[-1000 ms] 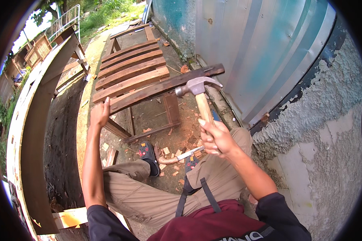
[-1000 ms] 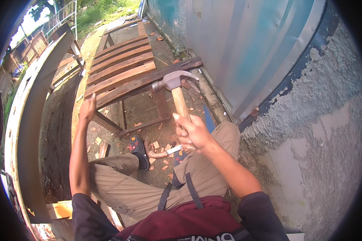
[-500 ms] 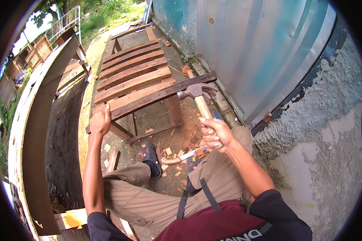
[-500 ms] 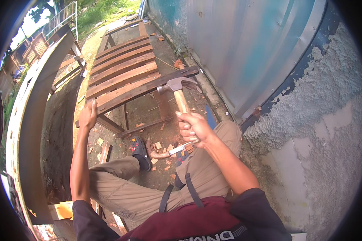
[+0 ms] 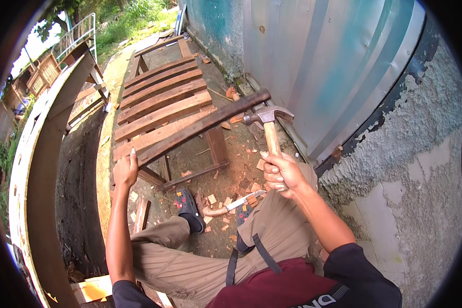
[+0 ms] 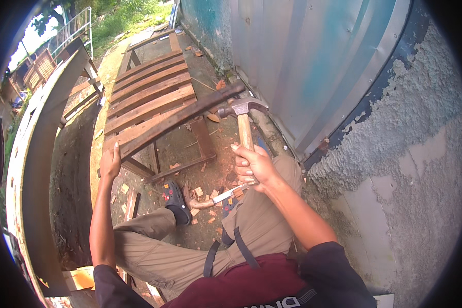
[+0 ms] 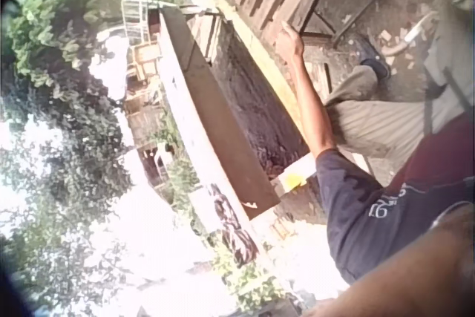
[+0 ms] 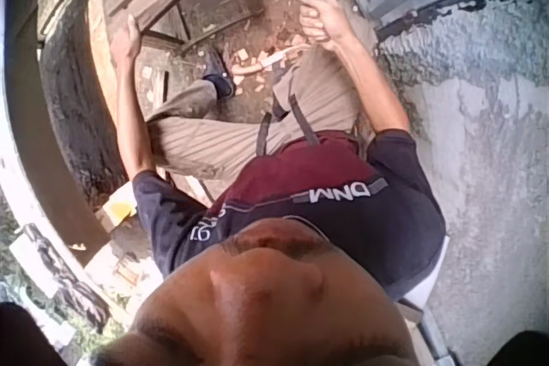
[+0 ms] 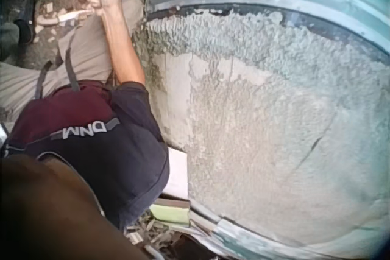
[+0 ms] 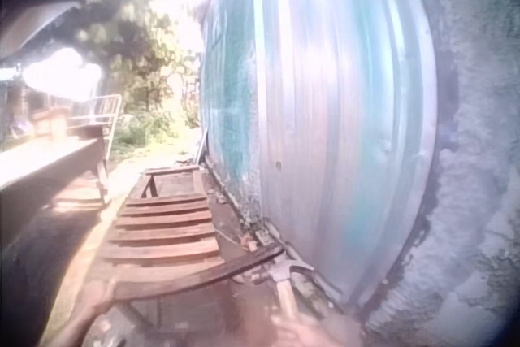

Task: The person uses a hammer to pry apart and remove wooden slats from a wooden pallet. They repeatedly strike the slats and pull them free, placing the removed pieces on the ground.

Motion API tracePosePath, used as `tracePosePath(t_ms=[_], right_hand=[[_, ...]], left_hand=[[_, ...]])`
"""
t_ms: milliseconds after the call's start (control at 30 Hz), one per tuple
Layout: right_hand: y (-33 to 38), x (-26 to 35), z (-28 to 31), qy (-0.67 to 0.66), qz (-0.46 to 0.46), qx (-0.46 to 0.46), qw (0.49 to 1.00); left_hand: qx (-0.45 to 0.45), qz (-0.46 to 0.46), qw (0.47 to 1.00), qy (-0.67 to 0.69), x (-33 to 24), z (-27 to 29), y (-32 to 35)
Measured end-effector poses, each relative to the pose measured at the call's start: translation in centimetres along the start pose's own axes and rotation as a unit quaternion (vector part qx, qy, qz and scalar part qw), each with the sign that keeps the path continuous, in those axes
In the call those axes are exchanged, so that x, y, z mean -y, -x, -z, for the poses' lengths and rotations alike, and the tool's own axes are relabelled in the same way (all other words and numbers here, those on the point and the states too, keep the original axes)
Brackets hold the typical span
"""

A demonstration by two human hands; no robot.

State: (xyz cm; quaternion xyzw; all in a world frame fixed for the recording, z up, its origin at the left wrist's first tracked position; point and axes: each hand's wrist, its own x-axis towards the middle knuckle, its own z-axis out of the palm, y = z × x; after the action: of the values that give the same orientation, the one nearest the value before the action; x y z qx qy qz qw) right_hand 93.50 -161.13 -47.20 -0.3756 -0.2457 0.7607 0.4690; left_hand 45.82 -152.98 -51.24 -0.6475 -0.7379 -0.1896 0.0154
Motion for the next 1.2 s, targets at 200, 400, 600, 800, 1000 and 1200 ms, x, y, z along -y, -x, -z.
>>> tracePosePath(t_ms=[200, 400, 600, 800, 1000, 1200], right_hand=[[1.9, -3.0, 2.4, 0.160, 0.024, -0.044, 0.986], [-2.4, -10.8, 4.2, 0.436, 0.256, -0.093, 0.858], [-2.3, -14.8, 0.8, 0.547, 0.213, -0.078, 0.806], [-3.3, -19.4, 1.6, 0.568, 0.183, -0.068, 0.799], [-5.2, -23.0, 6.1, 0.638, 0.116, -0.096, 0.755], [-4.1, -22.3, 6.8, 0.584, 0.050, -0.124, 0.800]], left_hand=[[-0.060, 0.096, 0.982, 0.154, 0.6, -0.3, 0.5], [0.136, 0.129, 0.882, 0.433, -8.2, 1.5, 5.1], [0.278, 0.105, 0.788, 0.539, -15.7, 0.3, 7.9], [0.307, 0.141, 0.699, 0.631, -17.5, -1.7, 10.0], [0.288, 0.198, 0.726, 0.592, -17.3, -3.4, 10.4], [0.285, 0.250, 0.716, 0.586, -15.9, -4.4, 10.6]])
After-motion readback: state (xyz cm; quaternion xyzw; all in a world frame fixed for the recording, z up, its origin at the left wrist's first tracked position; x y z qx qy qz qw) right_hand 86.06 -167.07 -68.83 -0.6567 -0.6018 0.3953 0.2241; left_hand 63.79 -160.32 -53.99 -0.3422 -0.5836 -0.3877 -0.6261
